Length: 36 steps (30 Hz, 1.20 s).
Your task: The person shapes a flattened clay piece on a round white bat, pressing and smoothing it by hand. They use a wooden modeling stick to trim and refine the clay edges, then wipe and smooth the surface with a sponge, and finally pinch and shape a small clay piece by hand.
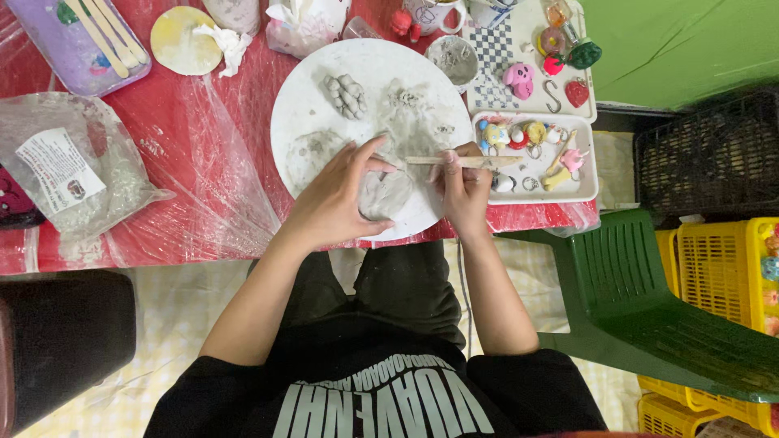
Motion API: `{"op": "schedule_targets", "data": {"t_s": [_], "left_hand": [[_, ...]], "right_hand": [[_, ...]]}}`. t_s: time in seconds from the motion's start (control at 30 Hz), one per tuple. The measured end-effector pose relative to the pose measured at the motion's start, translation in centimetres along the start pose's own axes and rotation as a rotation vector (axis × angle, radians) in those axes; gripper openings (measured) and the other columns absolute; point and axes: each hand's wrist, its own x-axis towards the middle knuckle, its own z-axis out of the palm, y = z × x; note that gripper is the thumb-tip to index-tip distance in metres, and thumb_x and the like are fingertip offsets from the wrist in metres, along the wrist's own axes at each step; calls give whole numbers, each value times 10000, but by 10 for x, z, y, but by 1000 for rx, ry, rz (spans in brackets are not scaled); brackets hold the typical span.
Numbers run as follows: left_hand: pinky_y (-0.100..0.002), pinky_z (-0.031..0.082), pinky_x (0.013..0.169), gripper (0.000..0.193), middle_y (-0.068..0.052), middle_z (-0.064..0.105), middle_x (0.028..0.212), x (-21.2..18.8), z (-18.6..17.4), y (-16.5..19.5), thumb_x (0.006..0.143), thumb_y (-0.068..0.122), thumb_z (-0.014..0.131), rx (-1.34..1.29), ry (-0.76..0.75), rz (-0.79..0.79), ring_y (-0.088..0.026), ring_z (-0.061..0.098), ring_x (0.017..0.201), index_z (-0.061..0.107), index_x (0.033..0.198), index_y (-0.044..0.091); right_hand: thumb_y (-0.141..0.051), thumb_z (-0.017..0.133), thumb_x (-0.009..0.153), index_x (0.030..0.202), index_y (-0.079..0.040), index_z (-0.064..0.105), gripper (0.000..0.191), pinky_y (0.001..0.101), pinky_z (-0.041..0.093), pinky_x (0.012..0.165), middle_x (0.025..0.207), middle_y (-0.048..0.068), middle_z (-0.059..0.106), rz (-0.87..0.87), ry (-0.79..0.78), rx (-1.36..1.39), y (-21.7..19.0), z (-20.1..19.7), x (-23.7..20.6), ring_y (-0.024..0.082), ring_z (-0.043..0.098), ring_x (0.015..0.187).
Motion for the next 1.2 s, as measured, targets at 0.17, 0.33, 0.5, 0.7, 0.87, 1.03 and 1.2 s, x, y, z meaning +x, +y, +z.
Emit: {"op": "schedule_targets", "data": {"t_s": [0.17,0.33,0.5,0.7,0.87,1.03,1.2], "left_hand": [[-512,250,1270,1232,-58,613,1413,-3,1,0,669,332,945,-15,14,19,-360,521,1377,164,1583,60],[-524,247,1261,1297,-90,559,1473,-4,5,-1,661,356,952,-1,46,19,-391,489,1384,102,1588,36],[-523,247,1267,1306,-85,560,1474,-6,7,-1,655,359,955,-1,55,-4,-408,476,1406,102,1590,38],[-526,256,1259,1309,-98,572,1465,-7,8,0,655,374,961,30,64,21,-413,475,1393,104,1582,29],[-525,270,1263,1294,-88,576,1441,-7,6,2,655,359,954,24,66,9,-380,502,1375,122,1587,22],[-516,277,1247,1237,-56,619,1399,-6,6,3,671,369,944,42,49,2,-379,508,1354,171,1580,43],[-504,282,1247,1188,-30,651,1393,-5,5,1,701,384,930,66,32,28,-358,541,1332,197,1578,64]], "right_hand": [[-122,501,1134,979,-41,504,175,218,394,575,757,30,605,-107,-28,72,-2,4,-2,54,499,627],[-74,554,1108,972,-32,519,146,243,460,705,852,49,612,-200,-220,-3,-14,0,-8,105,563,764],[-54,619,1045,976,-9,581,91,263,483,747,898,61,637,-279,-344,-270,-24,1,-8,132,594,815],[-61,597,1103,934,-29,519,188,238,412,677,833,34,583,-103,-108,-110,-22,6,-6,80,482,746],[-41,583,1071,943,-13,517,147,234,433,679,873,30,588,-223,-231,-182,-17,8,-9,74,519,761],[-95,561,1105,936,-36,493,192,217,378,604,748,0,538,-106,-1,-24,-11,10,-6,42,465,661],[-154,531,1092,909,-38,506,217,217,394,538,666,3,585,-31,110,-58,-8,9,-11,42,502,572]]}}
